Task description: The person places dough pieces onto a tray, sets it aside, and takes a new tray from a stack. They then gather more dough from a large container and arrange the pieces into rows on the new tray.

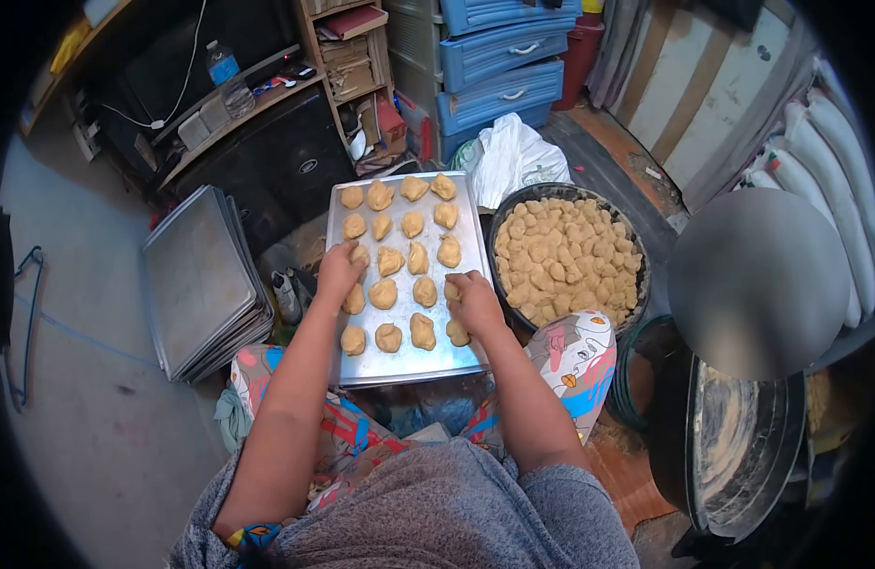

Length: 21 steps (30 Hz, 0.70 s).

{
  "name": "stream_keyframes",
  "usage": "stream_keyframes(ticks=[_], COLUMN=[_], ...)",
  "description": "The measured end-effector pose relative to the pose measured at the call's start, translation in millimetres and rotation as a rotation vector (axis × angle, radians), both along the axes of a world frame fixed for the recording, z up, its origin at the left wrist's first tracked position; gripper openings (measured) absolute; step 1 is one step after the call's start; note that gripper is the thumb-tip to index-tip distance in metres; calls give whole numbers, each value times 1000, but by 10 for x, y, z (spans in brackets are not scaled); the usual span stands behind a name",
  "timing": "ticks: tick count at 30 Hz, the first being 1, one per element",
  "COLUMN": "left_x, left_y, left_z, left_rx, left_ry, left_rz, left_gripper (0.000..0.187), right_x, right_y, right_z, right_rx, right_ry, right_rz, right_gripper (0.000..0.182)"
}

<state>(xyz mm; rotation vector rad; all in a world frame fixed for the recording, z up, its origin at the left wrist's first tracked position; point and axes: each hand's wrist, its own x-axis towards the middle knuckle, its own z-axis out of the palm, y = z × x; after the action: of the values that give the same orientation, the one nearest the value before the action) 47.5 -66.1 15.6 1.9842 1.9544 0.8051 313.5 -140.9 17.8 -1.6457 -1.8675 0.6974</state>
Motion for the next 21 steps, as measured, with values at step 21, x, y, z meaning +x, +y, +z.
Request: stream_keyframes(ticks=[21], left_x=[-952], left_y=[-1162], left_z=[446], left_rx=[311], left_ry=[-43], left_rz=[283], left_gripper=[53], right_x=[-452], right_y=[-160], right_z=[346], right_rx=[378], right_ry=[89], right_rz=[141], right_gripper=[40])
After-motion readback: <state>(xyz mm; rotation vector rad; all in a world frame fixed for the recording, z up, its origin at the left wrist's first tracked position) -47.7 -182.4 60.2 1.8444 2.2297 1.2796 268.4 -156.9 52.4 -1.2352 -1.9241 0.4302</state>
